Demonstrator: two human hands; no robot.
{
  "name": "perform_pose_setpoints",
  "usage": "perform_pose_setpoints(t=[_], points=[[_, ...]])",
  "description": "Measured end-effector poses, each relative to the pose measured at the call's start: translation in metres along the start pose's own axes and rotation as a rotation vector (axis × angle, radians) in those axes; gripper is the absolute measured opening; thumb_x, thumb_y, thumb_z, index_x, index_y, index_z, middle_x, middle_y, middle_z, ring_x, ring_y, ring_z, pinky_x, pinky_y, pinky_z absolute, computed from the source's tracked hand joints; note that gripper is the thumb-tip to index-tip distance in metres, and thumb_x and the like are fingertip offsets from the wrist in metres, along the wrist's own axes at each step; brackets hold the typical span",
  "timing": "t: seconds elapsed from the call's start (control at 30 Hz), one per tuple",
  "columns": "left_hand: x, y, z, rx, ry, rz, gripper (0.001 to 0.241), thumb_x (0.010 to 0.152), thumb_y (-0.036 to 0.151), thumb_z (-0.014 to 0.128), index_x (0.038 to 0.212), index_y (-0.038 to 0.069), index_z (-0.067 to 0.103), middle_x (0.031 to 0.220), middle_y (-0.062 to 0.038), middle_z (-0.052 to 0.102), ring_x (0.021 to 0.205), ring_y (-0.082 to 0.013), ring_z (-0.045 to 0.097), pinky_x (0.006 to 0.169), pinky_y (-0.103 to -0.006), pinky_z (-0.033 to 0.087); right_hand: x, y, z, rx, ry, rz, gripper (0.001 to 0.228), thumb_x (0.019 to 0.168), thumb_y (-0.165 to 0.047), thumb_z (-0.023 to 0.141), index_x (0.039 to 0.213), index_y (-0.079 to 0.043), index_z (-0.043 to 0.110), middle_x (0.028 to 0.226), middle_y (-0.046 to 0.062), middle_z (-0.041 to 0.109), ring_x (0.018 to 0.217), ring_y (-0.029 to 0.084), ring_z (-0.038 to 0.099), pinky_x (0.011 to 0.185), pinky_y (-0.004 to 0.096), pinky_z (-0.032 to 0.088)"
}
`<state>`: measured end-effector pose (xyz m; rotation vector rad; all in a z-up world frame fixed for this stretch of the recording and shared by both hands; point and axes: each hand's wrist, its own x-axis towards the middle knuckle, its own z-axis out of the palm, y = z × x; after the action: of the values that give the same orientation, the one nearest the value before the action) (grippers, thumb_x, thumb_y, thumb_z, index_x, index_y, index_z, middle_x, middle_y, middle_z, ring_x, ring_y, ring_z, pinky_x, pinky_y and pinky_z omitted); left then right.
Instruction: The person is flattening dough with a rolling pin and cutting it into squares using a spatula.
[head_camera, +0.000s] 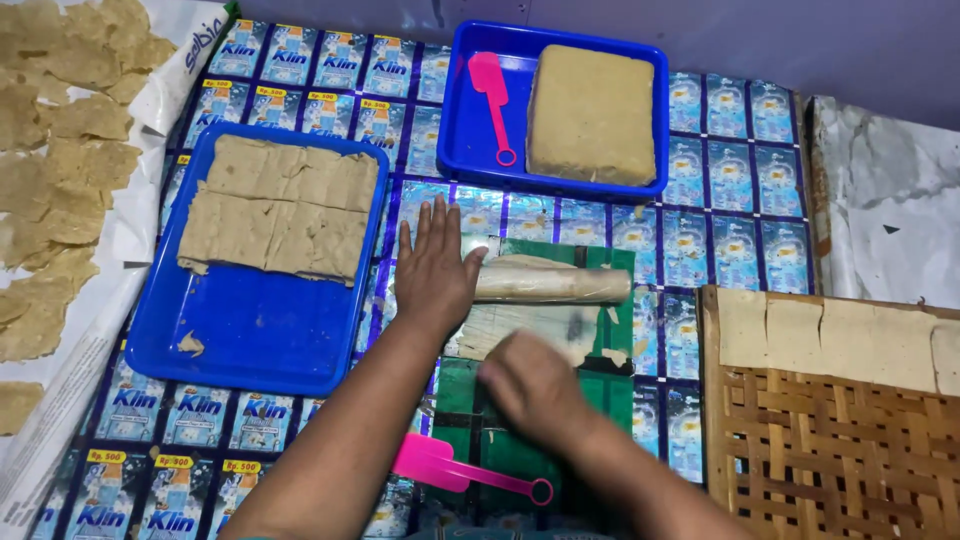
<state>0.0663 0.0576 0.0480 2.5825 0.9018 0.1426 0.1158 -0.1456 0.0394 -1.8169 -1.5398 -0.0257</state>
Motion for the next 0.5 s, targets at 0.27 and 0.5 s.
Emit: perform_pose_setpoints(t=[0.27,0.5], points=[[-0.073,-0.021,-0.001,-0.091,0.201,0.309,0.059,0.07,0.031,0.084,0.122,0.014,0.063,0.115,-0.006,0.068,0.112,-0.0285,0.059,0.101,-0.0437,0.038,-0.065,-0.09,0.008,0.146,-0.542,-0.156,0.037,0.092,-0.025,0.069,0.118,-0.001,0.057,0.106,0.016,0.052,0.09,0.032,0.052,0.078,0.042,0.044],[-0.118,-0.033,0.005,-0.174,0.303,-0.001,0.057,0.085,0.034,0.077,0.133,0.009,0.058,0.115,-0.012,0.068,0.105,-0.0342,0.063,0.093,-0.0474,0.047,-0.069,-0.095,-0.021,0.214,-0.507,0.19,0.01,0.093,-0.007,0.062,0.103,-0.004,0.059,0.089,0.013,0.062,0.061,0.032,0.062,0.057,0.044,0.054]])
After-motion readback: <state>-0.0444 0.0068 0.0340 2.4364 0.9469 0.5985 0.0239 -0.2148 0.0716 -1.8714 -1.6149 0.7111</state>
